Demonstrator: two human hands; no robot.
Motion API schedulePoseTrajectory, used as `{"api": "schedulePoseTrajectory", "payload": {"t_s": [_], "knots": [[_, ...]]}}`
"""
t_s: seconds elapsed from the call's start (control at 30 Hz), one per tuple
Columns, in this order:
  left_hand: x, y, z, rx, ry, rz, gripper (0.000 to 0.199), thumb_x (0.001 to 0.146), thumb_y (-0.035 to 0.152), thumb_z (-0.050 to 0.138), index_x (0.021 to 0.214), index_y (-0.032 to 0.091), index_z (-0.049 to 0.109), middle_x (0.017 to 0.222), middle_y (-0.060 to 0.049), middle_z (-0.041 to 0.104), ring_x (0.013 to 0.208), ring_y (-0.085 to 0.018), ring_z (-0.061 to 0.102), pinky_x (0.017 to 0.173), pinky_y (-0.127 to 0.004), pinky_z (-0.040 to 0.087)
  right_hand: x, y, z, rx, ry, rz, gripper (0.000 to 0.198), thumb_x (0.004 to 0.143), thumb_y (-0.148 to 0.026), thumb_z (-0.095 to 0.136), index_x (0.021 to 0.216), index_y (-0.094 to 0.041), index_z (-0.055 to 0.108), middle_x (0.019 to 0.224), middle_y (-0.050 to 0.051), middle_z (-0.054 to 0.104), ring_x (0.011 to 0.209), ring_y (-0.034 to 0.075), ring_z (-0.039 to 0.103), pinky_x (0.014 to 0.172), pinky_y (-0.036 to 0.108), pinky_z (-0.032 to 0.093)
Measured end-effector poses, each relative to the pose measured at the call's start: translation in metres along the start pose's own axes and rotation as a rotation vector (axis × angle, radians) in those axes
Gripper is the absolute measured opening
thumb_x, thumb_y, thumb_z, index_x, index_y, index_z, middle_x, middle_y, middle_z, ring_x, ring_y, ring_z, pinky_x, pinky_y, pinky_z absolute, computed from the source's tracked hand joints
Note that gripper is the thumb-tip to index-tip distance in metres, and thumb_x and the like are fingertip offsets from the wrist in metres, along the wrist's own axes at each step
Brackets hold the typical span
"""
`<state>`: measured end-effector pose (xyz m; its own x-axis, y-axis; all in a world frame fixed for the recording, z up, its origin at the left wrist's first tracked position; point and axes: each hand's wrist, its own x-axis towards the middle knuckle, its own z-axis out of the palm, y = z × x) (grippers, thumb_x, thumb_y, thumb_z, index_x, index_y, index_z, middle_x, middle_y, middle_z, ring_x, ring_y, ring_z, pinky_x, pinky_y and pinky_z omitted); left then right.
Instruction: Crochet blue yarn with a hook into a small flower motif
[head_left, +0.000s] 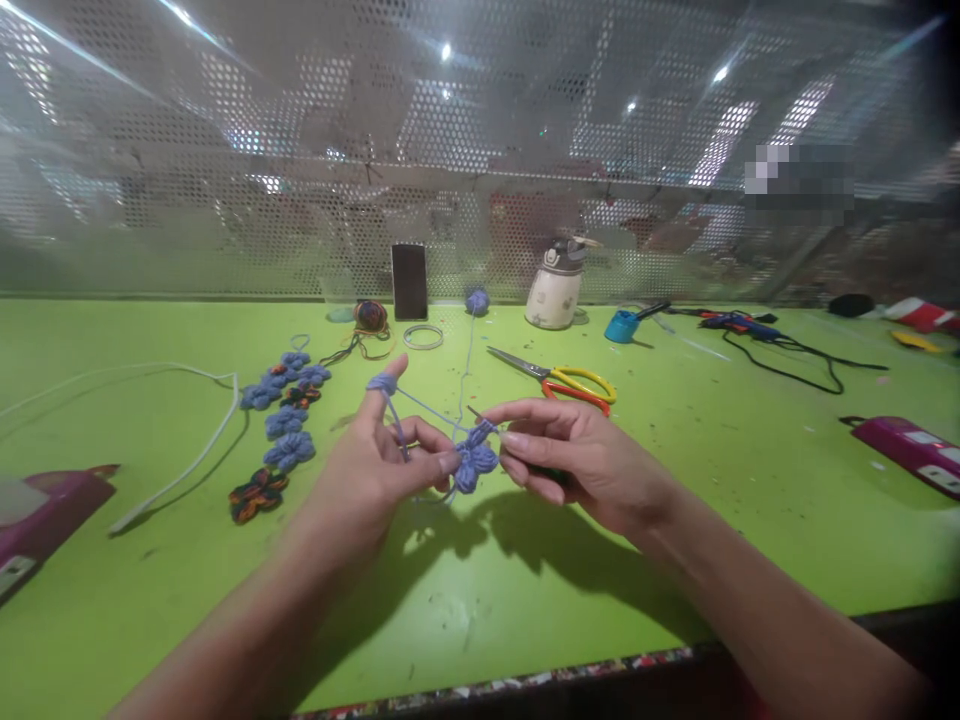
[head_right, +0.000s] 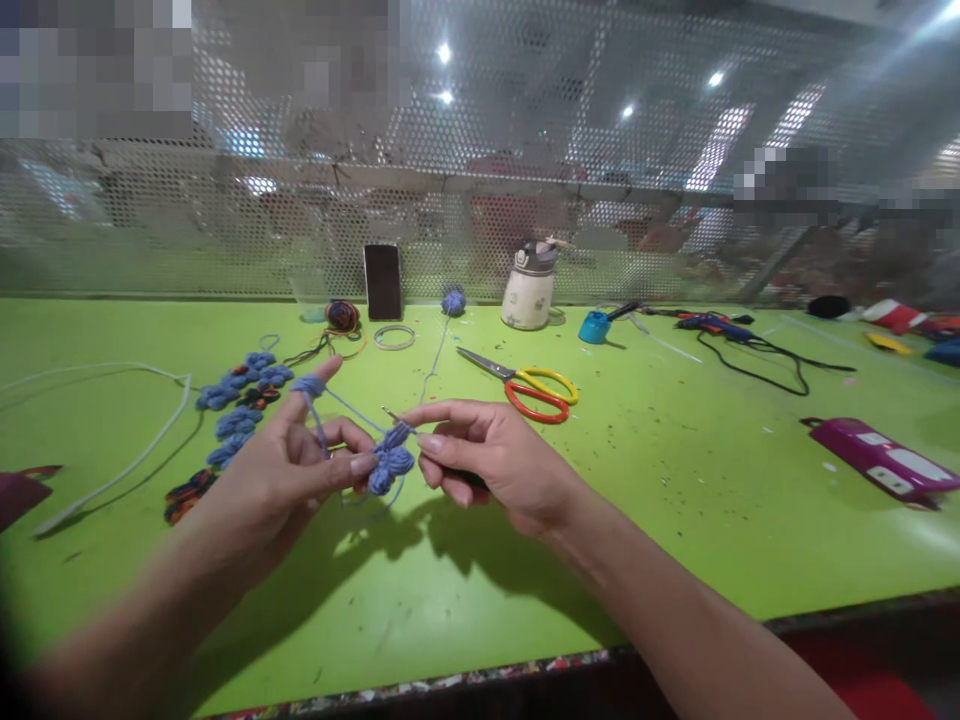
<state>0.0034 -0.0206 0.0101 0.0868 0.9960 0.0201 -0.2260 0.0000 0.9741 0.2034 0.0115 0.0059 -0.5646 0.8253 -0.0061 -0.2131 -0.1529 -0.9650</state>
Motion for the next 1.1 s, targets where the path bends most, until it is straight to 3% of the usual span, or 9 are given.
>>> {"api": "schedulePoseTrajectory", "payload": {"t_s": [0.33,0.47,0.57,0.63,0.7,0.77,0.87,0.97,1.1], "knots": [[0.0,0.004,0.001,-0.15,0.042,-0.031,0.097,0.073,0.008,0.071,0.153,0.014,0.016,0.071,-0.001,0.07,0.063,-0.013,0.06,0.062,-0.025,0.047,0.0,0.0,0.002,0.014,0.006,0.013,0.022,0.081,-0.023,0.074,0.101,-0.015,0.07,0.061,-0.002,0.063,0.039,0.003,0.043,0.039,0.017,0.027],[0.006,0.004,-0.003,0.017,0.142,0.024,0.074,0.075,0.016,0.069,0.143,0.011,0.042,0.079,-0.004,0.07,0.075,-0.019,0.064,0.068,-0.03,0.048,-0.003,-0.001,0.002,0.012,-0.036,0.016,0.019,0.08,-0.023,0.074,0.098,-0.015,0.072,0.06,-0.002,0.063,0.039,0.003,0.046,0.038,0.016,0.026],[0.013,0.002,-0.009,0.394,0.241,0.165,0.034,0.073,0.021,0.072,0.106,0.016,0.073,0.071,-0.002,0.066,0.068,-0.019,0.058,0.065,-0.03,0.042,-0.006,-0.002,0.0,-0.006,-0.096,0.03,0.018,0.081,-0.024,0.075,0.097,-0.016,0.073,0.06,-0.002,0.064,0.04,0.004,0.048,0.036,0.016,0.027],[0.015,0.002,-0.014,0.523,0.268,0.224,0.002,0.07,0.02,0.074,0.068,0.02,0.075,0.063,-0.001,0.06,0.065,-0.019,0.052,0.065,-0.03,0.038,-0.006,-0.003,-0.002,-0.021,-0.126,0.024,0.018,0.081,-0.023,0.075,0.097,-0.016,0.073,0.06,-0.002,0.065,0.041,0.004,0.049,0.036,0.016,0.03],[0.015,0.003,-0.016,0.38,0.194,0.144,0.023,0.069,0.019,0.073,0.047,0.021,0.067,0.063,-0.003,0.061,0.07,-0.02,0.053,0.068,-0.029,0.04,-0.006,-0.004,-0.005,-0.033,-0.148,0.002,0.017,0.081,-0.022,0.074,0.097,-0.016,0.074,0.061,-0.002,0.065,0.041,0.004,0.049,0.036,0.016,0.032],[0.013,0.005,-0.017,0.117,0.078,0.002,0.029,0.07,0.021,0.067,0.042,0.021,0.063,0.071,-0.007,0.068,0.077,-0.021,0.057,0.074,-0.031,0.044,-0.005,-0.004,-0.007,-0.04,-0.16,-0.015,0.016,0.082,-0.021,0.073,0.097,-0.015,0.074,0.061,-0.001,0.065,0.041,0.003,0.049,0.037,0.015,0.033],[0.007,0.01,-0.013,-0.158,0.027,-0.063,0.03,0.071,0.027,0.063,0.041,0.02,0.064,0.08,-0.009,0.073,0.088,-0.023,0.062,0.074,-0.032,0.049,-0.003,-0.003,-0.006,-0.033,-0.162,-0.013,0.016,0.083,-0.02,0.073,0.098,-0.015,0.074,0.062,-0.001,0.065,0.041,0.003,0.049,0.037,0.015,0.033],[0.003,0.012,-0.008,-0.349,0.034,-0.081,0.014,0.069,0.03,0.072,0.065,0.018,0.078,0.089,-0.01,0.075,0.097,-0.024,0.063,0.077,-0.03,0.05,-0.002,0.0,-0.004,-0.031,-0.143,-0.013,0.017,0.082,-0.022,0.073,0.099,-0.015,0.073,0.062,-0.002,0.065,0.041,0.003,0.049,0.037,0.015,0.033],[0.003,0.004,-0.006,-0.213,-0.045,-0.126,0.043,0.069,0.024,0.083,0.112,0.025,0.075,0.089,-0.003,0.075,0.084,-0.014,0.063,0.075,-0.024,0.047,0.0,0.002,-0.003,-0.054,-0.1,-0.024,0.017,0.083,-0.023,0.073,0.099,-0.016,0.073,0.063,-0.002,0.065,0.042,0.003,0.049,0.038,0.015,0.031]]}}
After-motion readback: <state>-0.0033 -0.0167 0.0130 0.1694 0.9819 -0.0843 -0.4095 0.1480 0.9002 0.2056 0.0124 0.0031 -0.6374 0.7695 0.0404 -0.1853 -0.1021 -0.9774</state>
